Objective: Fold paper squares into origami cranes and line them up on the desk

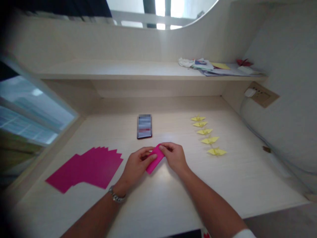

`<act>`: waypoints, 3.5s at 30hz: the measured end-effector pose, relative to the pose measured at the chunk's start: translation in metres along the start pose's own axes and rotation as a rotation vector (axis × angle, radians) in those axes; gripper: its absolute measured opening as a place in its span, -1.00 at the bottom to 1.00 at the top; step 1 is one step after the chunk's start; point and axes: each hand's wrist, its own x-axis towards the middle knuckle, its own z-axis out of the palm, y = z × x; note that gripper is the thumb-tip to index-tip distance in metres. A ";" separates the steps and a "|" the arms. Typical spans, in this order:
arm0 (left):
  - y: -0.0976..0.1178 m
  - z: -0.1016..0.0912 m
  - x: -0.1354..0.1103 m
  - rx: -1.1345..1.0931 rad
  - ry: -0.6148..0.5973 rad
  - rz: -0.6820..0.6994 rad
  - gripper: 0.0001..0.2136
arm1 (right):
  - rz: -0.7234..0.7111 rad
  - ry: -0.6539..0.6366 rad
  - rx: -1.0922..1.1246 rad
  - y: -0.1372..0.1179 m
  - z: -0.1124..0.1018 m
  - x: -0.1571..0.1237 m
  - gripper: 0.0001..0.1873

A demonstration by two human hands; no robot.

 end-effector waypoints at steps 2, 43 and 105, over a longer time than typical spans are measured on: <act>-0.001 0.000 0.000 0.005 0.000 -0.010 -0.69 | -0.002 0.008 -0.003 -0.002 0.001 -0.001 -0.77; 0.008 0.005 -0.002 0.027 0.036 -0.011 -0.70 | 0.104 -0.027 0.072 0.000 0.002 0.000 -0.74; 0.001 0.008 0.003 -0.139 0.045 -0.155 -0.77 | 0.186 -0.099 0.205 0.005 0.002 0.002 -0.70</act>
